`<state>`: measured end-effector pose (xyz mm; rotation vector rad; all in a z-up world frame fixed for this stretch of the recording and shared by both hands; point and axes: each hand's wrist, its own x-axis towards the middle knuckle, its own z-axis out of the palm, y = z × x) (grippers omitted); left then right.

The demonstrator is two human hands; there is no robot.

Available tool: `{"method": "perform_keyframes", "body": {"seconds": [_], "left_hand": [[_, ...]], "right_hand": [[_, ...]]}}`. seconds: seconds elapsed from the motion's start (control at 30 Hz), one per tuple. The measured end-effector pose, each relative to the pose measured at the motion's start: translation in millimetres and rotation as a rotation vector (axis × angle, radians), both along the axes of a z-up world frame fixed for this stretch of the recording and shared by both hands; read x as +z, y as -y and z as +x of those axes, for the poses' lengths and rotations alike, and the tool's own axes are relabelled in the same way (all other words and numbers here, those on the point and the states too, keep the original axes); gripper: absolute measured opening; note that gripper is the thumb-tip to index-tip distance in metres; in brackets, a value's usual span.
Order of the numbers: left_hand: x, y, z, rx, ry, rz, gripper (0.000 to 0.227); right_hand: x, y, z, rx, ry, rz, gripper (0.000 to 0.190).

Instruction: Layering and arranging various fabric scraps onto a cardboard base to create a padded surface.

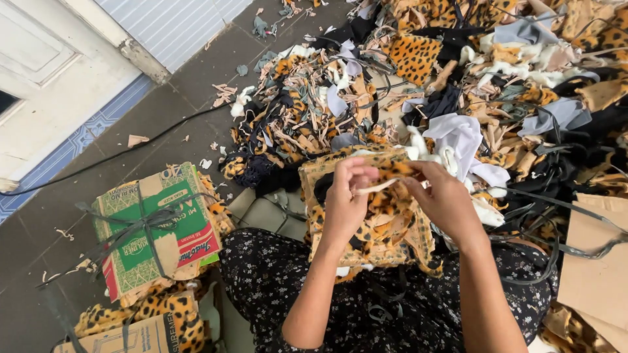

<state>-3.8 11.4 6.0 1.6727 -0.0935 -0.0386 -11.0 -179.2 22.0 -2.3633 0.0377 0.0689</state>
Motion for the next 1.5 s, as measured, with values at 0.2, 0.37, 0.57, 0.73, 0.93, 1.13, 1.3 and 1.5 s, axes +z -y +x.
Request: {"method": "perform_keyframes", "body": {"seconds": [0.2,0.37,0.57,0.73,0.93,1.13,1.3,1.5], "left_hand": [[22,-16,-19,-0.324,0.175,0.598,0.09],[39,-25,-21,-0.509,-0.019,0.745,0.101],[-2,-16,-24,-0.156,0.163,0.928,0.086],[-57,1,-26,0.065,0.421,1.374,0.081],[-75,3,-29,0.043,0.405,1.25,0.074],[-85,1,-25,0.03,0.369,1.193,0.073],[-72,1,-26,0.063,0.438,1.331,0.079],[-35,10,-15,-0.015,0.424,1.188,0.075]], "right_hand": [[4,-38,-7,0.285,-0.01,-0.122,0.057],[-69,-42,-7,0.356,0.131,-0.368,0.059],[-74,-55,-8,0.313,0.161,-0.435,0.063],[-105,-60,-6,0.305,0.256,-0.594,0.079],[-123,-59,-10,0.252,0.366,-0.691,0.067],[-139,-60,-7,0.216,0.403,-0.859,0.067],[-122,-53,-7,0.276,0.356,-0.647,0.068],[-43,-20,6,0.406,0.21,-0.314,0.072]]}}
